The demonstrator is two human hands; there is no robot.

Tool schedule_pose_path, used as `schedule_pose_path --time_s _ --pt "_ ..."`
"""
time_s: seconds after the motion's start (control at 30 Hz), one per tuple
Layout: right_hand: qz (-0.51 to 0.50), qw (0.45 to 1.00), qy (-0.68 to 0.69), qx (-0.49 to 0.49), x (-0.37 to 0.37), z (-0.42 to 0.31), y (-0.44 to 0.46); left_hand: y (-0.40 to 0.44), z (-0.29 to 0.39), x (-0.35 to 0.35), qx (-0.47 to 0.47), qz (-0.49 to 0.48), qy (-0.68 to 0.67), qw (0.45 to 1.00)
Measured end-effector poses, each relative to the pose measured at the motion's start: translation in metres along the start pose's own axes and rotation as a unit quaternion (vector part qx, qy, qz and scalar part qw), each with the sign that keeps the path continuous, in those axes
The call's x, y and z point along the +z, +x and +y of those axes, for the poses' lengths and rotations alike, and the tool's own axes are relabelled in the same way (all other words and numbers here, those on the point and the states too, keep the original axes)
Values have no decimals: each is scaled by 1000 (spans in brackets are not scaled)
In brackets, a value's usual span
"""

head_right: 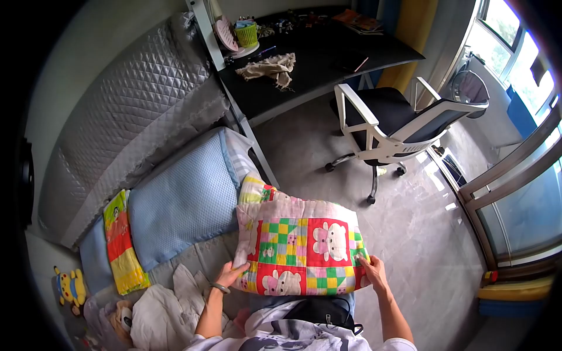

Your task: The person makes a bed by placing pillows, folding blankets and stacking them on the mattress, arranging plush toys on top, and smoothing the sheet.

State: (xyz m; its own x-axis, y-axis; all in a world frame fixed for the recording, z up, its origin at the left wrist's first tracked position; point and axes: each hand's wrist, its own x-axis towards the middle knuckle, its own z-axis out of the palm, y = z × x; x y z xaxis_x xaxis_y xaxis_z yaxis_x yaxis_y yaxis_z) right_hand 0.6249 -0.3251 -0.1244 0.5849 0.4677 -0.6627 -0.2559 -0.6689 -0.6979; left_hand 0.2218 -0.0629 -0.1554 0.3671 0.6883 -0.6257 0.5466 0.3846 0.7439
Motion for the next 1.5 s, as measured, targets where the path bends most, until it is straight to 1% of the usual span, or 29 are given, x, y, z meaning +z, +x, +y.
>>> schedule_pose_path --time_s 0.07,0.13,0.17,0.27,0.3,0.33,0.37,0.4,0.5,0.57,0.63,0.7,0.73,0.77,0.8,0.83,0.87,0.9,0.93,0.97,1.0,1.07,1.17,1.23,1.27,1.3,1.37,1.43,1.5 --pt "-6 999 26 -33 0 -2 -2 5 -6 1 24 -3 6 1000" --pt "-79 983 164 -1 0 -12 -11 -15 19 4 46 -8 -39 998" --pt "-79 983 164 -1 -3 -15 -15 -24 33 1 46 -8 -39 998" --pt "-126 966 218 57 -18 -5 -10 -41 50 -7 -1 16 27 1000" --pt "-127 966 217 57 -28 9 -3 -44 44 -12 49 -7 -69 996" --pt "-210 940 267 25 -40 22 3 -44 41 -16 98 -30 -163 981" --pt "-290 904 314 -9 -48 33 6 -53 48 -22 100 -30 -163 981" --pt "-311 893 324 -9 -53 41 6 -71 62 -28 105 -44 -189 975" --pt "-284 915 282 57 -43 1 -37 -80 60 -34 94 -64 -202 973" --pt "-254 948 160 108 -46 25 -30 -62 14 -27 58 -6 -177 983" --pt "-270 950 69 139 -47 29 -30 -56 -9 -28 63 -21 -94 993" --pt "-278 950 54 132 -50 25 -32 -45 -33 -30 49 -23 -85 995" --pt "-290 949 35 122 -51 17 -33 -55 -14 -24 46 -25 -86 995" --pt "-289 949 34 123 -51 4 -33 -63 7 -19 33 36 59 997" --pt "-227 963 -109 91 -48 -17 -33 -68 35 -12 21 98 204 974" --pt "-159 953 -250 57 -40 -30 -34 -67 57 -5 22 100 203 974" --pt "-26 950 -294 -101 -27 -33 -33 -66 78 3 177 146 268 936" --pt "111 906 -322 -253 -10 -35 -32 -63 94 12 327 185 325 868" --pt "99 898 -287 -318 6 -43 -28 -58 103 24 330 184 327 866" --pt "86 885 -252 -383 23 -51 -24 -50 108 39 392 96 342 848" --pt "36 865 -306 -396 41 -51 -23 -43 108 50 448 9 354 821" --pt "-54 838 -370 -397 70 -39 -14 -13 83 68 436 21 389 811" --pt "-28 839 -356 -411 70 -44 7 23 80 63 430 58 404 805" --pt "17 869 -329 -369 72 -37 28 65 49 53 338 100 190 916" --pt "62 894 -303 -324 72 -35 38 78 47 48 336 101 189 917" --pt "47 922 -279 -264 70 -39 46 93 52 42 346 90 171 918" --pt "82 917 -246 -303 72 -20 86 104 66 32 361 80 151 917" --pt "117 898 -275 -322 70 -30 88 105 76 24 361 74 370 853" --pt "154 877 -302 -339 64 -37 87 103 86 21 361 77 350 861"
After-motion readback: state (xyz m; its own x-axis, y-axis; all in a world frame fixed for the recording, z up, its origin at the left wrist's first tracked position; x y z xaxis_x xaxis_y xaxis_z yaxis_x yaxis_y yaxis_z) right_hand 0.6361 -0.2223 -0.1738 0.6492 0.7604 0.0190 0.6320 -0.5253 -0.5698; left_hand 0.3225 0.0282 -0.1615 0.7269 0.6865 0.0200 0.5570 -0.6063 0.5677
